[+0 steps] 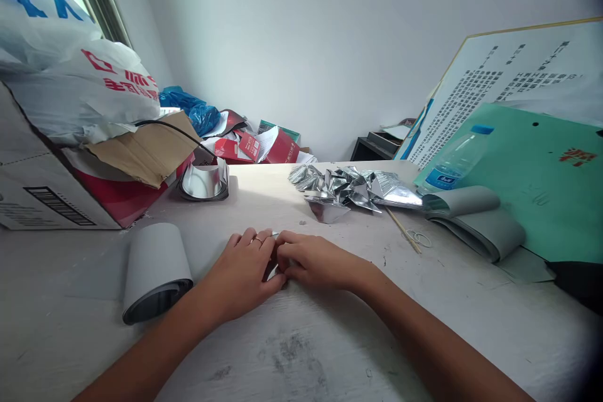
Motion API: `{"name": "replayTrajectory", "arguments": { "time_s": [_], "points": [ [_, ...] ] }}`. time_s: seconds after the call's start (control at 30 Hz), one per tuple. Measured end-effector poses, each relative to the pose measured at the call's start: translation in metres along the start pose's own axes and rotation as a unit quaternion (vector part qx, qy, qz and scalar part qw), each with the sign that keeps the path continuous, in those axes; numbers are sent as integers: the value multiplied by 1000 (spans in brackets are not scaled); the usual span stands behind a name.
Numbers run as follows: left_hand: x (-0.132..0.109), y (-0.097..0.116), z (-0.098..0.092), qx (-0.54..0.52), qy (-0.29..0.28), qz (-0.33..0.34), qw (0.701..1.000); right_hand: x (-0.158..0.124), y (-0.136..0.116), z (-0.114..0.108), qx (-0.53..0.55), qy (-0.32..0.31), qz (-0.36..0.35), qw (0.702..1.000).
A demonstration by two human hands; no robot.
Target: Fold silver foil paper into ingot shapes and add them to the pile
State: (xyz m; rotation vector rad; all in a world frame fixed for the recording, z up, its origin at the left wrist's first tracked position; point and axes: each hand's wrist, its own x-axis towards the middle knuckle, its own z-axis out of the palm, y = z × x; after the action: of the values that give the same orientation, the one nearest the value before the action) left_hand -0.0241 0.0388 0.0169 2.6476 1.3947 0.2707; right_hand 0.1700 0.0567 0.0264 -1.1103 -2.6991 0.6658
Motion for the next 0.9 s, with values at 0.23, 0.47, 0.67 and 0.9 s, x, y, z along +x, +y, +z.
{"name": "replayTrajectory", "arguments": {
  "time_s": [0.23, 0.47, 0.67, 0.9],
  "points": [
    [6, -12, -5, -34, 29, -34, 998, 0, 17, -4, 43, 1, -6, 999],
    [8, -15, 2, -21, 47, -73, 996, 0, 21, -3, 40, 7, -1, 999],
    [8, -12, 3, -10, 42, -72, 996, -3, 19, -10, 61, -23, -30, 997],
    [9, -14, 7, 8, 43, -71, 997, -9, 16, -22, 110, -103, -22, 988]
  ]
}}
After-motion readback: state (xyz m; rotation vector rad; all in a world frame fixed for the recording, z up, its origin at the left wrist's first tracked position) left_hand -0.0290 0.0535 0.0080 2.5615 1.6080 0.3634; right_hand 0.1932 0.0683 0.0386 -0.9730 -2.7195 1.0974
